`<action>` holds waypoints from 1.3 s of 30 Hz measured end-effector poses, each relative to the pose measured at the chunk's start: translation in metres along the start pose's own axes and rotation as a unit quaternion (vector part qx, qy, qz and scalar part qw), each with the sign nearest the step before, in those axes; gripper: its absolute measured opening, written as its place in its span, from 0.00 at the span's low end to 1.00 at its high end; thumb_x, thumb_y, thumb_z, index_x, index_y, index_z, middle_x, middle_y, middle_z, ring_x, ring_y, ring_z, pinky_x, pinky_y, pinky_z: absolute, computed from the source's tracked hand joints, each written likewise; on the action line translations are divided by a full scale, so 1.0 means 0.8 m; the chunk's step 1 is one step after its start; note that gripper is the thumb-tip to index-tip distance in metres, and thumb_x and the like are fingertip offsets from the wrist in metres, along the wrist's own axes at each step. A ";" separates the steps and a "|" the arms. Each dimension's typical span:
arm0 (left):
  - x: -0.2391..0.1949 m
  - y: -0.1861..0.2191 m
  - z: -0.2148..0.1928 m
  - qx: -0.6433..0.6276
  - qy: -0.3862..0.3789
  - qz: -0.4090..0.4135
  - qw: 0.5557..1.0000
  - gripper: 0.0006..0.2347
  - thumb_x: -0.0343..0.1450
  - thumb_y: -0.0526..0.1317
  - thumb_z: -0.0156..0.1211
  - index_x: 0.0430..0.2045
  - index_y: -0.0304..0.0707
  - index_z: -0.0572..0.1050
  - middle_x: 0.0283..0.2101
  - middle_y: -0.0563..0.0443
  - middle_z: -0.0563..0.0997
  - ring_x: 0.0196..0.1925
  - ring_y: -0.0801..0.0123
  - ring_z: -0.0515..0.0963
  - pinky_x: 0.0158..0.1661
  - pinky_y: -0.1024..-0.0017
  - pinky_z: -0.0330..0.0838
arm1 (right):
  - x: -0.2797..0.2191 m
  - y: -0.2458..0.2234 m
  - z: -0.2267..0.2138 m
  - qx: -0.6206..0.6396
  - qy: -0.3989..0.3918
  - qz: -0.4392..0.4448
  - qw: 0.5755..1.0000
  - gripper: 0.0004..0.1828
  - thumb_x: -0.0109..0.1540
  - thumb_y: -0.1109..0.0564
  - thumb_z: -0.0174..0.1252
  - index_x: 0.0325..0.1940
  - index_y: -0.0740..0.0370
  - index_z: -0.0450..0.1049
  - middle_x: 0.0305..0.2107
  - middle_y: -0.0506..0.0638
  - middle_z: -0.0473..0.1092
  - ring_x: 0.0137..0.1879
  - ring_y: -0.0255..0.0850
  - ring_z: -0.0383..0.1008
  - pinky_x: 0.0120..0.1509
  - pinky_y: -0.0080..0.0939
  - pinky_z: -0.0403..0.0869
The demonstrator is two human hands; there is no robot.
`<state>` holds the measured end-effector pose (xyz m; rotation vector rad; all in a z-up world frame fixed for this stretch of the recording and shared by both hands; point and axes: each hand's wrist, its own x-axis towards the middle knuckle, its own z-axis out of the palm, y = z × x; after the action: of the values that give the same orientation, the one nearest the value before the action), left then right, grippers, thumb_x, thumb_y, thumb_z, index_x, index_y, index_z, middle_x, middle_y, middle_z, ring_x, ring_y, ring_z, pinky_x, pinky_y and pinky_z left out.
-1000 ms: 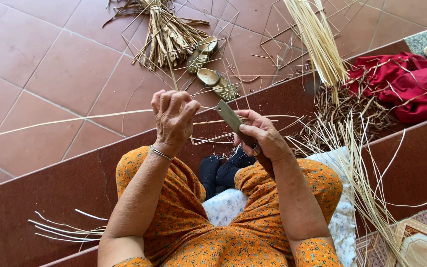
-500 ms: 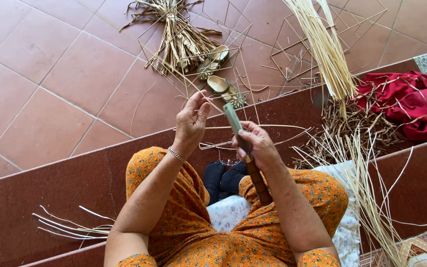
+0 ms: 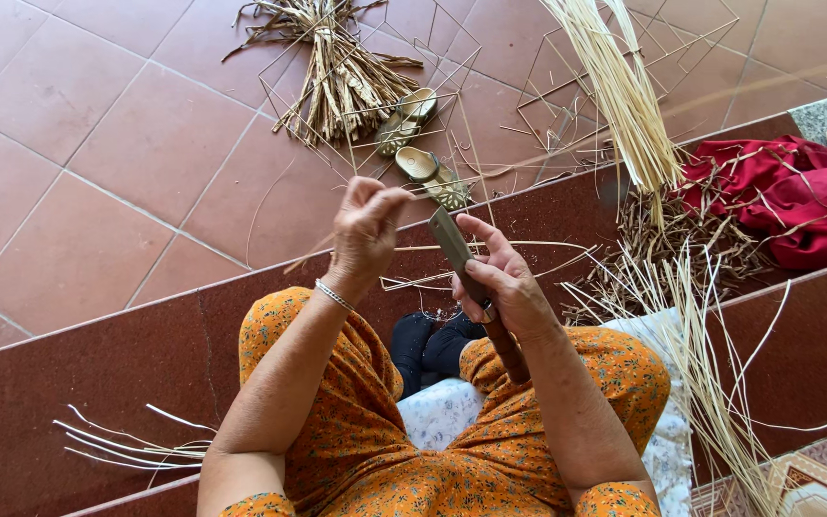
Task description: The person sits on a tiled floor and uses a knife to split long bamboo strips into thinner strands. The person holds the bamboo with one hand and shaves off thin layers with the other, producing fine strips that fall onto the floor.
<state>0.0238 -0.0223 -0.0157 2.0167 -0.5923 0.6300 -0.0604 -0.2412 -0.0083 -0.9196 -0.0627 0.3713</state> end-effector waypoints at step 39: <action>-0.009 0.031 -0.040 -0.113 -0.211 -0.149 0.959 0.02 0.68 0.31 0.68 0.32 0.35 0.83 0.28 0.58 0.78 0.28 0.82 0.73 0.28 0.79 0.69 | -0.006 -0.025 -0.064 0.049 0.113 -0.096 0.988 0.07 0.71 0.63 0.49 0.52 0.67 0.65 0.26 0.59 0.74 0.19 0.37 0.69 0.21 0.34 0.70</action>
<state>-0.0037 -0.0048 0.0096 1.9742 -0.5599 -0.0544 -0.0486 -0.2926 -0.0233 -0.8462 0.0749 0.0896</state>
